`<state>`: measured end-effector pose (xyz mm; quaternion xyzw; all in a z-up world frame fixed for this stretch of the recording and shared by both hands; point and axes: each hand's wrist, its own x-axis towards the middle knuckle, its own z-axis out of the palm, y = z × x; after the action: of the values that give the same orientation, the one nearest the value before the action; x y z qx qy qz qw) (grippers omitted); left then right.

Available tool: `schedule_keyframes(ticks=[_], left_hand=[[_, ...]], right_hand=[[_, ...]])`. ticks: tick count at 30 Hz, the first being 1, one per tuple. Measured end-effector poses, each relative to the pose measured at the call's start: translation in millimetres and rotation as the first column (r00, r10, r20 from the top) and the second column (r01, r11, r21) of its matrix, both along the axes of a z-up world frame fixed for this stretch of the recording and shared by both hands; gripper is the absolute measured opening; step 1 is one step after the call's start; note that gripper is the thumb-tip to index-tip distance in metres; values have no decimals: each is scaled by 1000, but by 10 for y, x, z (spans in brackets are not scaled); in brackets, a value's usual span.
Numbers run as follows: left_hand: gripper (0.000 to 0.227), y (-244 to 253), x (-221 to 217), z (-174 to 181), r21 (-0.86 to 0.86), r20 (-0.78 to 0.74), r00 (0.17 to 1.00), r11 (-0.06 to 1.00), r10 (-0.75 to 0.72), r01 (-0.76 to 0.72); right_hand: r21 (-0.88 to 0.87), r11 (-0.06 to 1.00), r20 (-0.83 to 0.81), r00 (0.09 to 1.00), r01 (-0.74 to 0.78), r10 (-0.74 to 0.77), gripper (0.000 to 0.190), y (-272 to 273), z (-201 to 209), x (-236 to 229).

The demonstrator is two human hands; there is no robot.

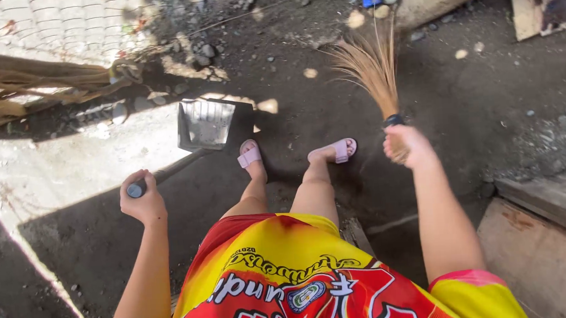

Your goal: Sweeping the ground in an outdoor area using a broom and a dustpan.

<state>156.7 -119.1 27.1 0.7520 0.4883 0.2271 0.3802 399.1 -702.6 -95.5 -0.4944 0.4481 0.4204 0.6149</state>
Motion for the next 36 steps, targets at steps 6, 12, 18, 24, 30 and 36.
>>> schedule_keyframes(ticks=[6, 12, 18, 24, 30, 36], left_hand=[[10, -636, 528, -131, 35, -50, 995, 996, -85, 87], [9, -1328, 1197, -237, 35, 18, 966, 966, -257, 257], [9, -2033, 1846, -128, 88, 6, 880, 877, -475, 473], [8, -2776, 2628, -96, 97, 106, 691, 699, -715, 709], [9, -3453, 3380, -135, 131, 85, 509, 516, -857, 847], [12, -4083, 4082, -131, 96, 95, 306, 315, -947, 944]], right_hand=[[-64, 951, 100, 946, -302, 308, 20, 84, 230, -1227], [217, 976, -322, 944, -1, 72, 22, -797, 68, -801], [-93, 996, 197, 980, 9, 9, 24, -1830, -252, -327], [-538, 841, 302, 943, 46, 142, 30, -1998, 40, -1480], [-333, 791, 90, 852, 514, -516, 18, -1589, 234, -2767], [-14, 436, -86, 434, 900, -897, 22, -647, 508, -2999]])
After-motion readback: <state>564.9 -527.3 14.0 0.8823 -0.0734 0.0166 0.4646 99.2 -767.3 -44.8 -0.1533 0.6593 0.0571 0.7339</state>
